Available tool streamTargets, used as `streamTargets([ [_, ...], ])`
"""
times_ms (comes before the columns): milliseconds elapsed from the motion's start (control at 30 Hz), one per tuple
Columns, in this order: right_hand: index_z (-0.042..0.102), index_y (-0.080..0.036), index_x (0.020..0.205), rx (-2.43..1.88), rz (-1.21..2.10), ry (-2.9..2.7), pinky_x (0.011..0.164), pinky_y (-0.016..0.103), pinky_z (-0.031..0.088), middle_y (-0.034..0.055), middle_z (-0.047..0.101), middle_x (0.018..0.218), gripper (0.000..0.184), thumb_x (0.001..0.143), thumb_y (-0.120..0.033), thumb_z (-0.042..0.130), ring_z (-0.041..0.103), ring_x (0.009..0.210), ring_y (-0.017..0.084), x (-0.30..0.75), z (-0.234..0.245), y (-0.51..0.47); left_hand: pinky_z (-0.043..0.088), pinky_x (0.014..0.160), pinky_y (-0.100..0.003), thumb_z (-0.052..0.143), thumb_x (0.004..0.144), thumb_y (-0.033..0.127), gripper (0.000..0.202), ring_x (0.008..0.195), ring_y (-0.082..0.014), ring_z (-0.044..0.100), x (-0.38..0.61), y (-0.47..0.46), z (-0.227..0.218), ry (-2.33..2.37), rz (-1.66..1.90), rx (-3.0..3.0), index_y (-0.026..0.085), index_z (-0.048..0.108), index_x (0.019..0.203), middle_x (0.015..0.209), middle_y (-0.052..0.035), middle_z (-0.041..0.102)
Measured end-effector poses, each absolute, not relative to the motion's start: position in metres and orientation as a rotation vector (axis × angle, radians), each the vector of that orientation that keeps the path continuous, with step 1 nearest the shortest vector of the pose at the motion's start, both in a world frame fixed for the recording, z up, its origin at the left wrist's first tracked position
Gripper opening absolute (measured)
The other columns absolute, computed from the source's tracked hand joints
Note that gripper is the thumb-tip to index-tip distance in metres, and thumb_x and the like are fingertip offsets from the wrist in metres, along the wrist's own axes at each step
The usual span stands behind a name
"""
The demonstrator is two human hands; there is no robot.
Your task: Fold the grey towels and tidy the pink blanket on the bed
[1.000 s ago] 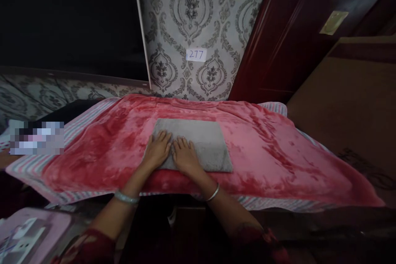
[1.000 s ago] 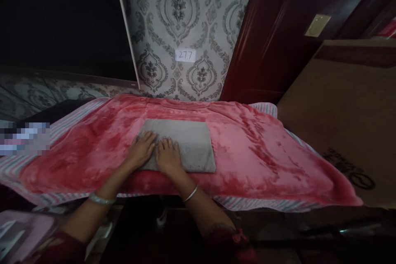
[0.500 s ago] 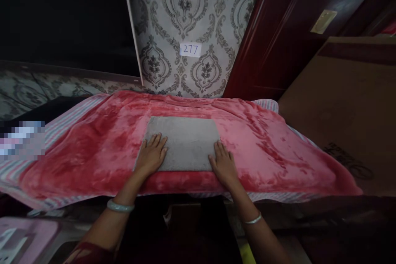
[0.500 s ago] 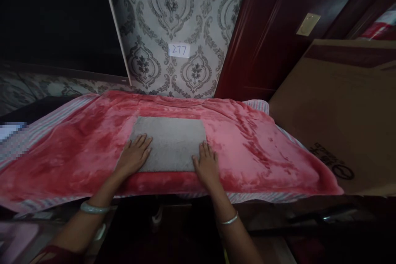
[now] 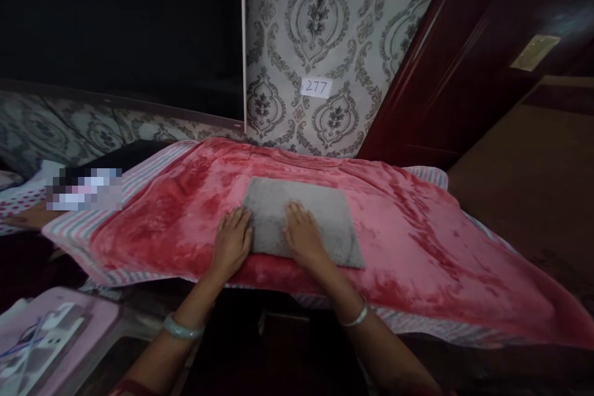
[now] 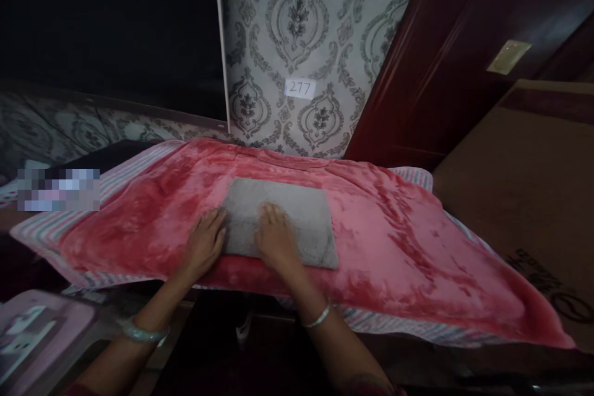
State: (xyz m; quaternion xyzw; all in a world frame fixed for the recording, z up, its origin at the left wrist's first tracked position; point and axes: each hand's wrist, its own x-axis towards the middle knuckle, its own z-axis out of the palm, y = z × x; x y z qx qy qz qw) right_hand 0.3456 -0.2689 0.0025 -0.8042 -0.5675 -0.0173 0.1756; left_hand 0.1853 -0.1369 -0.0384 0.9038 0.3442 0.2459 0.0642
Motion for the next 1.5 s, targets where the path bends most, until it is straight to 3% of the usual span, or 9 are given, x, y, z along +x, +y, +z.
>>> streamTargets([
  [167,0.033,-0.013,0.157,-2.163,0.114,-1.856,0.123,0.048,0.016,0.0087,0.023,0.165,0.058,0.101,-0.03,0.031,0.018,0.153,0.024,0.301,-0.009,-0.217,0.029,0.12,-0.051,0.033,0.098,0.029,0.054,0.146,-0.0278,0.04,0.171,-0.138,-0.052,0.985,0.569,2.785,0.014,0.048,0.148,0.155,-0.0146,0.045],
  [367,0.031,-0.01,0.157,-2.352,0.132,-1.758,0.124,0.045,0.013,0.0115,0.021,0.165,0.065,0.102,-0.045,0.035,0.016,0.154,0.024,0.324,-0.025,-0.248,0.029,0.12,-0.051,0.031,0.098,0.028,0.054,0.145,-0.0274,0.041,0.171,-0.137,-0.056,0.961,0.576,2.794,0.013,0.049,0.147,0.153,-0.0148,0.047],
  [533,0.032,-0.01,0.157,-2.577,0.141,-1.593,0.123,0.049,0.013,0.012,0.021,0.165,0.063,0.102,-0.041,0.036,0.016,0.154,0.025,0.362,-0.021,-0.292,0.033,0.119,-0.049,0.033,0.098,0.03,0.051,0.141,-0.0268,0.046,0.168,-0.133,-0.057,0.958,0.635,2.738,0.017,0.055,0.143,0.151,-0.0125,0.051],
  [667,0.034,-0.015,0.157,-2.564,0.094,-1.576,0.122,0.051,0.015,0.0096,0.023,0.165,0.058,0.102,-0.035,0.034,0.017,0.153,0.025,0.379,0.0,-0.281,0.037,0.116,-0.047,0.03,0.098,0.024,0.049,0.135,-0.0259,0.052,0.185,-0.116,-0.03,0.965,0.653,2.686,0.016,0.062,0.133,0.141,-0.0124,0.061],
  [833,0.032,-0.02,0.158,-2.383,-0.03,-1.653,0.122,0.051,0.016,0.006,0.025,0.165,0.06,0.098,-0.024,0.035,0.017,0.153,0.024,0.382,0.03,-0.199,0.029,0.121,-0.051,0.034,0.092,0.014,0.058,0.148,-0.0261,0.034,0.248,-0.088,0.013,1.025,0.527,2.714,0.011,0.043,0.15,0.159,-0.0156,0.04],
  [933,0.037,-0.02,0.155,-2.357,0.007,-1.675,0.121,0.052,0.017,0.0053,0.027,0.165,0.057,0.098,-0.022,0.035,0.018,0.153,0.025,0.381,0.028,-0.156,0.023,0.121,-0.058,0.032,0.095,0.017,0.057,0.152,-0.028,0.026,0.276,-0.078,0.01,1.057,0.442,2.746,0.012,0.039,0.152,0.162,-0.0155,0.034],
  [1033,0.039,-0.018,0.154,-2.312,0.049,-1.723,0.121,0.052,0.017,0.0053,0.031,0.163,0.054,0.101,-0.026,0.032,0.021,0.151,0.025,0.383,0.009,-0.14,0.025,0.121,-0.058,0.029,0.099,0.022,0.056,0.152,-0.028,0.025,0.284,-0.073,-0.009,1.041,0.356,2.756,0.013,0.039,0.153,0.162,-0.0144,0.033],
  [1267,0.037,-0.015,0.155,-2.451,0.027,-1.53,0.121,0.053,0.015,0.0106,0.03,0.163,0.061,0.103,-0.045,0.033,0.022,0.151,0.029,0.431,-0.012,-0.17,0.025,0.121,-0.054,0.028,0.099,0.024,0.057,0.152,-0.0279,0.025,0.28,-0.066,-0.02,1.046,0.302,2.778,0.011,0.036,0.154,0.164,-0.0135,0.03],
  [1500,0.031,-0.02,0.158,-2.748,0.07,-1.091,0.118,0.055,0.022,0.009,0.024,0.166,0.059,0.104,-0.044,0.03,0.021,0.151,0.031,0.502,-0.018,-0.246,0.026,0.121,-0.054,0.031,0.099,0.024,0.056,0.153,-0.0283,0.024,0.281,-0.064,-0.018,1.02,0.316,2.75,0.012,0.038,0.153,0.163,-0.014,0.03],
])
